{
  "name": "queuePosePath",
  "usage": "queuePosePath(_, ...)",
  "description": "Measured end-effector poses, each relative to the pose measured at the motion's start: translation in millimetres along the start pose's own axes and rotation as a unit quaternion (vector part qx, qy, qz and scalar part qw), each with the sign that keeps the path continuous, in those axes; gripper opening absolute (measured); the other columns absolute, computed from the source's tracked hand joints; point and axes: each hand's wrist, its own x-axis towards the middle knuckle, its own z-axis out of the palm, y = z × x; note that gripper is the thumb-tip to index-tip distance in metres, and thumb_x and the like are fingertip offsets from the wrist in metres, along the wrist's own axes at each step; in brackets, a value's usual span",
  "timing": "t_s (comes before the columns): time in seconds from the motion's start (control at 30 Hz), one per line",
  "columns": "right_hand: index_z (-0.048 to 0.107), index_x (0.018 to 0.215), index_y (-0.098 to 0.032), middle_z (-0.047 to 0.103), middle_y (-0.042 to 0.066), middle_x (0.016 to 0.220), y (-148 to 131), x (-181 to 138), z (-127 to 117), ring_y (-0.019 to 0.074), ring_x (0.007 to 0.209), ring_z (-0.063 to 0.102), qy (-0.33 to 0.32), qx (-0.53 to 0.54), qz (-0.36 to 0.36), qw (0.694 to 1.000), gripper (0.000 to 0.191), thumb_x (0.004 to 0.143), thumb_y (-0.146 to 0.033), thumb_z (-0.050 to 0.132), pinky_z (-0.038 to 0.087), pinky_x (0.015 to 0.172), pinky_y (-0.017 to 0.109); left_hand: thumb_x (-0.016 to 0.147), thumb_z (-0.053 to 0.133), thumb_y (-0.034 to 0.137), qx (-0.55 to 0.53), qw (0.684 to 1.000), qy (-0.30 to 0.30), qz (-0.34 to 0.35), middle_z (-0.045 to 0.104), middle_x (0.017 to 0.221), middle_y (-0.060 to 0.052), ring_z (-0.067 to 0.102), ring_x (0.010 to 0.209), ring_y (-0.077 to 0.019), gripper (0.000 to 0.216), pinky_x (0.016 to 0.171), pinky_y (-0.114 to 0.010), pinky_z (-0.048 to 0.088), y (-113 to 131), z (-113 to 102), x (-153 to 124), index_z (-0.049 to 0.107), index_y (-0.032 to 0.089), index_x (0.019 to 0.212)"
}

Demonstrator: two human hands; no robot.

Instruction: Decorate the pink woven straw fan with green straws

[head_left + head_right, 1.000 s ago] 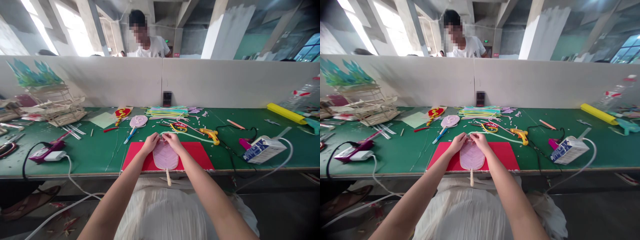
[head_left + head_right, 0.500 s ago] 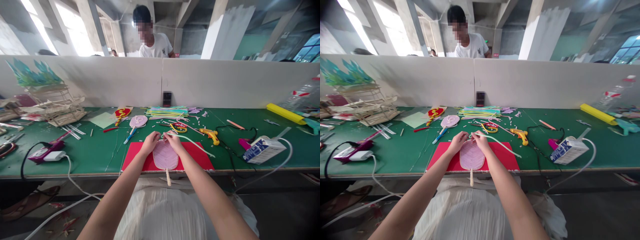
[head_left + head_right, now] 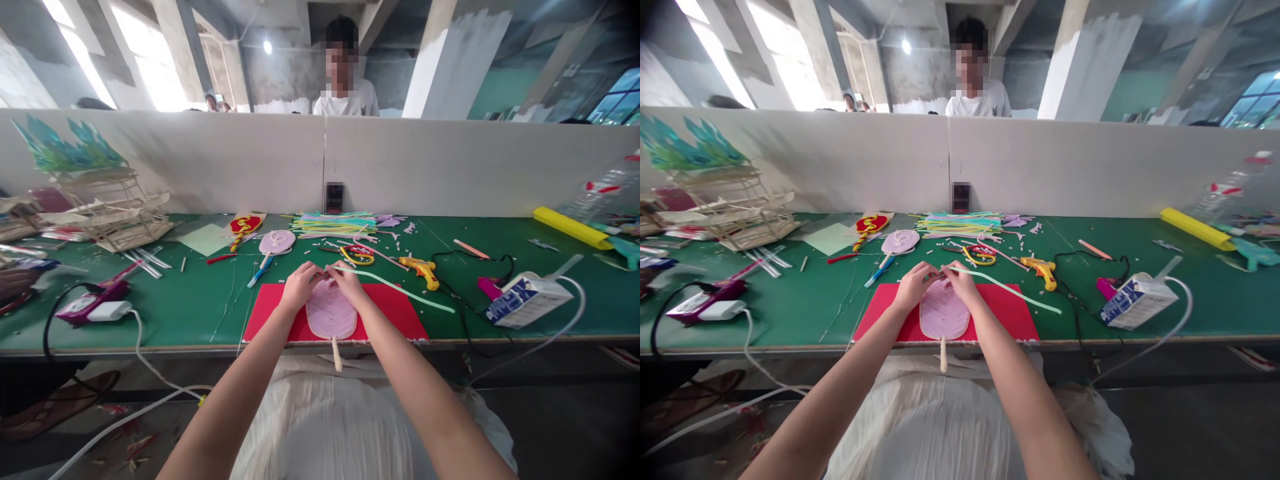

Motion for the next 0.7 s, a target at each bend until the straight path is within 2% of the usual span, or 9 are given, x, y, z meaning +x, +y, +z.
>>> queuePosePath(0.4,0.05,0.07,-0.019,0.058,-0.002,0.06,4.0,0.5,0.5,0.0115,0.054,0.057,0.013,-0.036,-0.015,0.999,0.033,0.072,-0.052,0.057,0.049,0.041,0.02,0.083,0.051,0.029,0.074,0.997,-0.022,0.002,0.058,0.087,-0.002,0.054,0.082,-0.0142,0.011,0.069,-0.023,0.04,2.0,2.8,2.4,0.058,0.021,0.085)
queuePosePath(0.7,0.048,0.07,-0.021,0.057,-0.002,0.06,2.6,-1.6,3.5,0.0136,0.055,0.057,0.027,-0.036,-0.01,0.999,0.036,0.071,-0.055,0.056,0.051,0.04,0.024,0.083,0.051,0.022,0.118,0.993,-0.004,-0.028,0.057,0.085,-0.005,0.053,0.081,-0.0184,0.006,0.071,-0.028,0.038,8.8,9.5,4.4,0.056,0.02,0.082)
